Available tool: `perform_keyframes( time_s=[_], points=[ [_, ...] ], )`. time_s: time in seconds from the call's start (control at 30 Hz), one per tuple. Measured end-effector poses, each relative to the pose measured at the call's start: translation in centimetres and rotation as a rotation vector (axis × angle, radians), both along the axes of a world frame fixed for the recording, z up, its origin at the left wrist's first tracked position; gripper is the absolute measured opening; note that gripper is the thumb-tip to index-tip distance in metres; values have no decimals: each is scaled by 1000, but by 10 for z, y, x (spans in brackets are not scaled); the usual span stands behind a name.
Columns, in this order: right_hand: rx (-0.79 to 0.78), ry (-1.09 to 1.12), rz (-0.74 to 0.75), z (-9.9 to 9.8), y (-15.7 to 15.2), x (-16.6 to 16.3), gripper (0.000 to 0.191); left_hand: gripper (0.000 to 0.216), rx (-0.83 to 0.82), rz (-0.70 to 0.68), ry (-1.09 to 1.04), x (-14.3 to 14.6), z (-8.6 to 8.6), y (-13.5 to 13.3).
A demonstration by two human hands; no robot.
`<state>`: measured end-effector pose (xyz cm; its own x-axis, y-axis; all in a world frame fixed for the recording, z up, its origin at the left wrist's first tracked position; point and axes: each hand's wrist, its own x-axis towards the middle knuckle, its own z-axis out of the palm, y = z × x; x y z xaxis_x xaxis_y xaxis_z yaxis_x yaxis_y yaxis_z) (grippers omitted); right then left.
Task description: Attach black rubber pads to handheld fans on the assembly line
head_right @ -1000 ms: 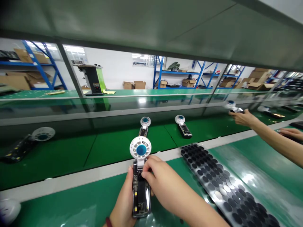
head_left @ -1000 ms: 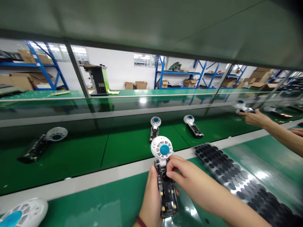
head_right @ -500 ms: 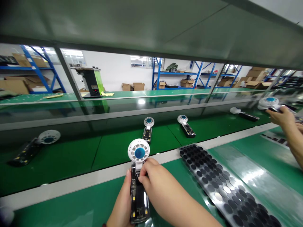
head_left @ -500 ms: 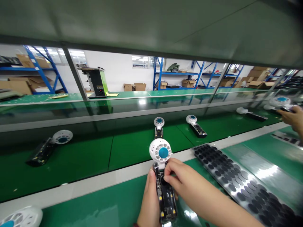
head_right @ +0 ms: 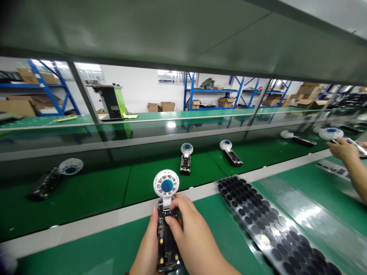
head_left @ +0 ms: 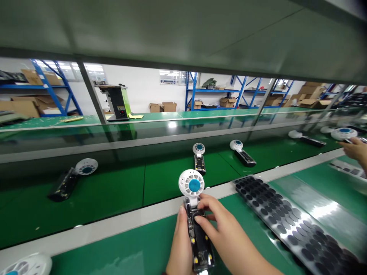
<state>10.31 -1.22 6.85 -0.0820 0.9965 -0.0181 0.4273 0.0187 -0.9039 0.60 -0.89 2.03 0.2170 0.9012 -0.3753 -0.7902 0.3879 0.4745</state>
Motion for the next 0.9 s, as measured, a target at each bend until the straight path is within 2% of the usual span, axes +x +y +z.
perform_keyframes(
  time_s=[0.1,0.2,0.33,0.47,0.53,0.63,0.73,0.83,0.9],
  points=[
    [-205,324,18,-2,2,1,44,47,16,-18,11,0,-3,1],
    [-341,535,121,0,3,3,49,51,56,0,61,0,-6,1],
    [-337,629,85,-1,1,2,49,52,118,19,87,0,-12,2],
    [-296,595,3,-5,-4,-4,56,57,84,-20,10,2,-16,5],
    [-266,572,2,-7,0,-5,52,60,87,9,-36,3,-16,7],
    [-131,484,-44,-12,26,-4,41,61,43,62,-42,2,-9,10],
    [-7,381,-137,-23,73,-5,37,57,-42,43,44,0,1,11],
    [68,259,-158,-37,120,-10,33,55,-49,37,113,-1,8,12],
    [113,154,-165,-44,142,-15,32,55,-56,35,129,0,8,12]
  ],
)
